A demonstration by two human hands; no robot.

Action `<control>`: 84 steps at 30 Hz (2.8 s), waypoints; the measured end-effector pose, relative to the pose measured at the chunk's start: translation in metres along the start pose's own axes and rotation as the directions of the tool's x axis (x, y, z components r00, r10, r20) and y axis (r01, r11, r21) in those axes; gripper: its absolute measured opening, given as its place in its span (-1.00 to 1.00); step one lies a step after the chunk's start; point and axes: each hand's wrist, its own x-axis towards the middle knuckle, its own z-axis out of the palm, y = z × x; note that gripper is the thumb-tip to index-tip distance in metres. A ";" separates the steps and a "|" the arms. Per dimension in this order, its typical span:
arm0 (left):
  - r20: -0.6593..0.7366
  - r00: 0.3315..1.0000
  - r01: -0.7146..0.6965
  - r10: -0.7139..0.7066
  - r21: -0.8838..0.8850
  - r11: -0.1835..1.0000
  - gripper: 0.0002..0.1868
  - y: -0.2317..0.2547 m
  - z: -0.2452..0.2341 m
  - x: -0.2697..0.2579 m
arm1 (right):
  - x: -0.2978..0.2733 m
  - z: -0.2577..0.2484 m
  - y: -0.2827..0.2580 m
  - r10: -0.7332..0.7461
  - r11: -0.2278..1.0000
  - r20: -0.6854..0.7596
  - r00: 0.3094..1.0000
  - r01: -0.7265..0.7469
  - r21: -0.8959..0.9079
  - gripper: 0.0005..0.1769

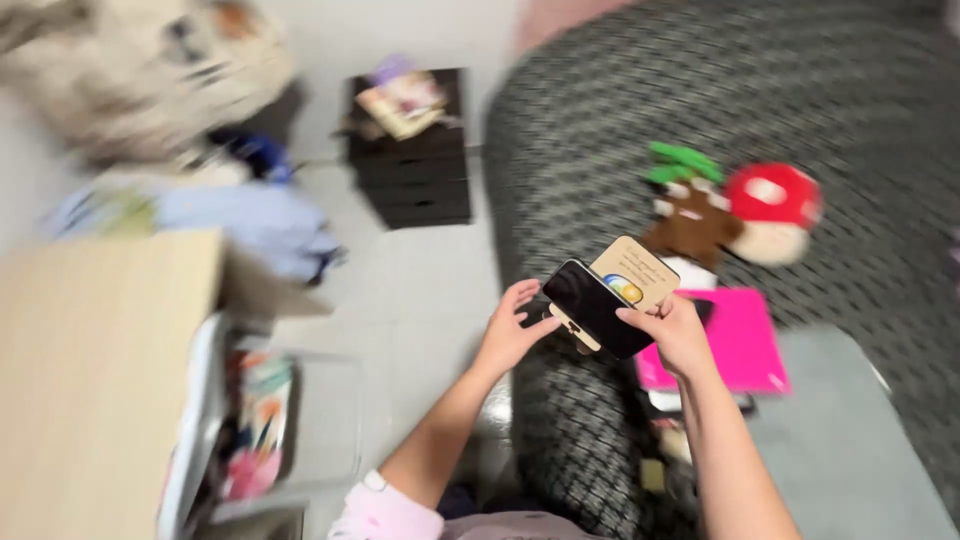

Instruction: The person moves various items from a bed to a desk, including a passport, a figurine, a wallet, a notebook, a laptop, and small containers. They also wipe the desk surface with a cloth and gather crumpled tissues from the bed.

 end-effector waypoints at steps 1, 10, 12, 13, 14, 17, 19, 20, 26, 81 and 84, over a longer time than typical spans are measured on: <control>-0.062 0.998 0.001 -0.001 -0.007 1.000 -0.14 -0.010 -0.014 -0.007 | 0.011 0.014 0.017 0.004 1.000 0.062 0.998 -0.004 -0.007 -0.86; -0.470 0.874 -0.105 -0.123 -0.431 0.896 -0.30 -0.045 -0.172 -0.082 | -0.013 0.274 -0.075 -0.003 1.000 0.478 0.878 0.009 -0.009 -0.82; -0.560 0.814 -0.150 -0.154 -0.459 0.876 -0.31 -0.046 -0.212 -0.103 | -0.018 0.329 -0.071 -0.023 1.000 0.546 0.837 0.017 0.016 -0.81; -0.585 0.797 -0.169 -0.148 -0.451 0.876 -0.31 -0.050 -0.233 -0.113 | -0.011 0.353 -0.053 -0.029 1.000 0.572 0.820 0.022 0.019 -0.81; -0.667 0.727 -0.155 -0.161 -0.388 0.909 -0.36 -0.053 -0.251 -0.121 | -0.003 0.374 -0.034 0.003 1.000 0.609 0.793 0.008 -0.016 -0.82; -0.802 0.563 -0.113 -0.202 -0.317 0.942 -0.35 -0.066 -0.300 -0.144 | -0.001 0.442 -0.010 0.039 0.998 0.691 0.722 0.006 -0.062 -0.83; -0.849 0.472 -0.087 -0.238 -0.314 0.945 -0.29 -0.048 -0.328 -0.164 | -0.012 0.488 -0.012 0.047 0.997 0.732 0.680 0.010 -0.074 -0.83; -0.850 0.449 -0.062 -0.274 -0.336 0.940 -0.16 -0.029 -0.337 -0.174 | -0.019 0.506 -0.014 0.051 0.997 0.743 0.667 0.013 -0.081 -0.84; -0.873 0.342 -0.109 -0.346 -0.403 0.909 -0.11 -0.026 -0.387 -0.199 | -0.031 0.579 -0.006 0.087 0.994 0.812 0.577 0.002 -0.108 -0.85; -0.459 -0.590 -0.608 -0.665 -0.290 0.739 -0.71 -0.155 -0.503 -0.156 | -0.104 1.122 0.188 0.292 0.954 0.844 -0.449 0.201 -0.223 -0.51; -0.354 -0.650 -0.592 -0.672 -0.319 0.740 -0.72 -0.175 -0.502 -0.145 | -0.130 1.175 0.249 0.266 0.962 0.818 -0.510 0.192 -0.193 -0.55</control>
